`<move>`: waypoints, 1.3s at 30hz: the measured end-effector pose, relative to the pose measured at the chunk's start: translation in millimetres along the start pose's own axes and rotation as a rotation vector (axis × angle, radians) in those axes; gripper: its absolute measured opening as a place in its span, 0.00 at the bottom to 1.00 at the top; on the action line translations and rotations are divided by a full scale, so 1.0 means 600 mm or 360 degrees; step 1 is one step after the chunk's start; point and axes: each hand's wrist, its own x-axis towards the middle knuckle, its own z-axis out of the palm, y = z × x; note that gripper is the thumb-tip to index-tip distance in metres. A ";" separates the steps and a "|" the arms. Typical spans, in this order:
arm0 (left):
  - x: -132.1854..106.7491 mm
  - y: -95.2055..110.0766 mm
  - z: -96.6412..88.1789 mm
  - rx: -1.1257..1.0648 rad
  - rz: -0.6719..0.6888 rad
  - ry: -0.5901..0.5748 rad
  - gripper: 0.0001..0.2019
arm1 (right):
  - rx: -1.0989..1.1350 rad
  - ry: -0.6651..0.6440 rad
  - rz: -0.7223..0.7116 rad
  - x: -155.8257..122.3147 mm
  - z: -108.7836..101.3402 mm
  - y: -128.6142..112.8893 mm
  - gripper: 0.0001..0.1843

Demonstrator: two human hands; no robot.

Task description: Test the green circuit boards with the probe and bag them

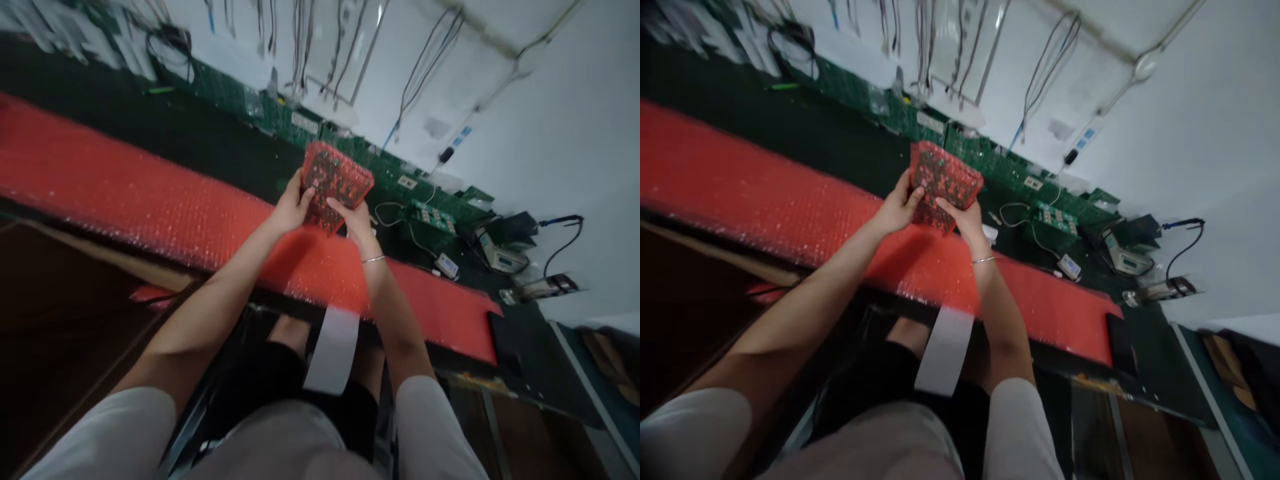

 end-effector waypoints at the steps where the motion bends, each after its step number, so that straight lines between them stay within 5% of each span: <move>1: 0.028 -0.013 0.001 0.0047 0.0070 -0.0028 0.35 | 0.0030 0.0024 -0.0029 0.028 0.003 0.007 0.37; 5: 0.081 -0.089 0.003 0.0195 0.0221 -0.0081 0.36 | 0.0029 -0.0012 -0.0157 0.107 0.011 0.052 0.34; 11: 0.043 -0.210 0.015 0.0216 -0.0073 -0.0215 0.37 | -0.0057 -0.0115 0.0105 0.132 0.005 0.167 0.46; 14: 0.032 -0.230 0.014 0.0264 -0.0109 -0.0230 0.33 | -0.0204 -0.0270 0.0173 0.150 -0.019 0.148 0.59; 16: 0.032 -0.232 0.012 0.0293 -0.0115 -0.0236 0.31 | -0.0447 -0.0185 0.0142 0.176 -0.032 0.095 0.61; 18: 0.034 -0.230 0.011 0.0318 -0.0113 -0.0229 0.31 | -0.0849 -0.0003 -0.0080 0.210 -0.027 0.035 0.53; 21: 0.035 -0.226 0.013 0.0304 -0.0115 -0.0230 0.31 | -0.1297 -0.0152 -0.0385 0.252 0.022 -0.014 0.48; 25: 0.034 -0.221 0.017 0.0222 -0.0144 -0.0203 0.32 | -0.1097 -0.0317 -0.0266 0.267 0.074 0.004 0.47; 30: 0.026 -0.220 0.022 0.0253 -0.0147 -0.0126 0.33 | -0.0438 -0.0073 -0.0432 0.229 -0.009 0.041 0.35; 34: 0.026 -0.214 0.030 0.0239 -0.0157 -0.0048 0.34 | -0.0318 -0.0287 0.0029 0.170 -0.047 0.099 0.40; 37: 0.041 -0.176 0.036 0.0215 -0.0076 0.0027 0.36 | -0.0356 -0.0239 0.0088 0.138 -0.031 0.111 0.37; 39: 0.049 -0.118 0.036 0.0245 0.0049 0.0067 0.35 | -0.0343 -0.0160 -0.0012 0.111 -0.019 0.079 0.34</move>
